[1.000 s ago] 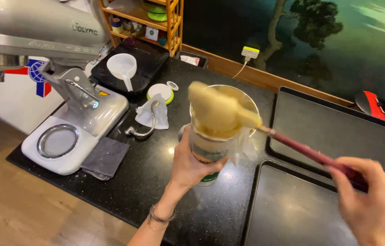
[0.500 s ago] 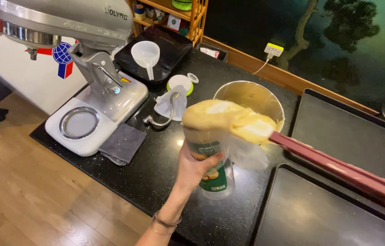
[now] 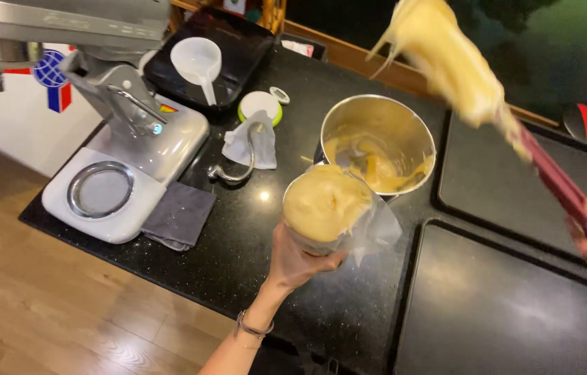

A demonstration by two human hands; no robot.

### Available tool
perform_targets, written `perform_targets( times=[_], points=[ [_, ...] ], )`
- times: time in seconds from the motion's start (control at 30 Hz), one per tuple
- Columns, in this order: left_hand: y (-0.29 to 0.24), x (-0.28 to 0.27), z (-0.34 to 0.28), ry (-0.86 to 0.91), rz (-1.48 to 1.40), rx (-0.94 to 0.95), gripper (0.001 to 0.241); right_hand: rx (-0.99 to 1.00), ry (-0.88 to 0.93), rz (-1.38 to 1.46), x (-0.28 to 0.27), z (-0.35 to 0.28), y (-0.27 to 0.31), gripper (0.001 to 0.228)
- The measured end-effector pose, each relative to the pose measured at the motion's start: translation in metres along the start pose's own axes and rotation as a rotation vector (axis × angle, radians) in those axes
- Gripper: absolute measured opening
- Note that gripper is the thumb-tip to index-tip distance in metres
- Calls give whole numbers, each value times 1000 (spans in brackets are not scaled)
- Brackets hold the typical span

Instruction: Fill a piping bag with batter and pipe small rounds onto a baking sheet.

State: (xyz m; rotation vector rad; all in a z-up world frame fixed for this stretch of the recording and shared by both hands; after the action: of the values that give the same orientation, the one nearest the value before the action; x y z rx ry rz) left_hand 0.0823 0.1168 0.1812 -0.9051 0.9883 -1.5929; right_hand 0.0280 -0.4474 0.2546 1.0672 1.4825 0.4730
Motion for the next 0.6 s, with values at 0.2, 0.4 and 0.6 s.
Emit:
perform_targets(
  times=[0.2,0.4,0.6],
  points=[
    [58,-8,-37,32,64,12,91,-11,-160,-575,95,11,160,42],
    [129,-11,-90,92,164,20,111,-252,-169,-1387,220,63,179,50],
    [148,-9,-96,245,182,110,113,-628,-760,-131,279,-57,159,34]
  ],
)
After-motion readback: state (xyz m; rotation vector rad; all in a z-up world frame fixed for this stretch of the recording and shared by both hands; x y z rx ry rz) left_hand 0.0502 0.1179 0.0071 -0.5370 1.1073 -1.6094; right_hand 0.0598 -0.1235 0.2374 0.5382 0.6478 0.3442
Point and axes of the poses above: each hand's wrist, its own z-axis towards the middle knuckle, its own x-axis out of the palm, y = z × x, the point moved 1 cm from there along z, towards the middle knuckle, and after that the axes turned 4 degrees about -z, right-handed, at the moved point
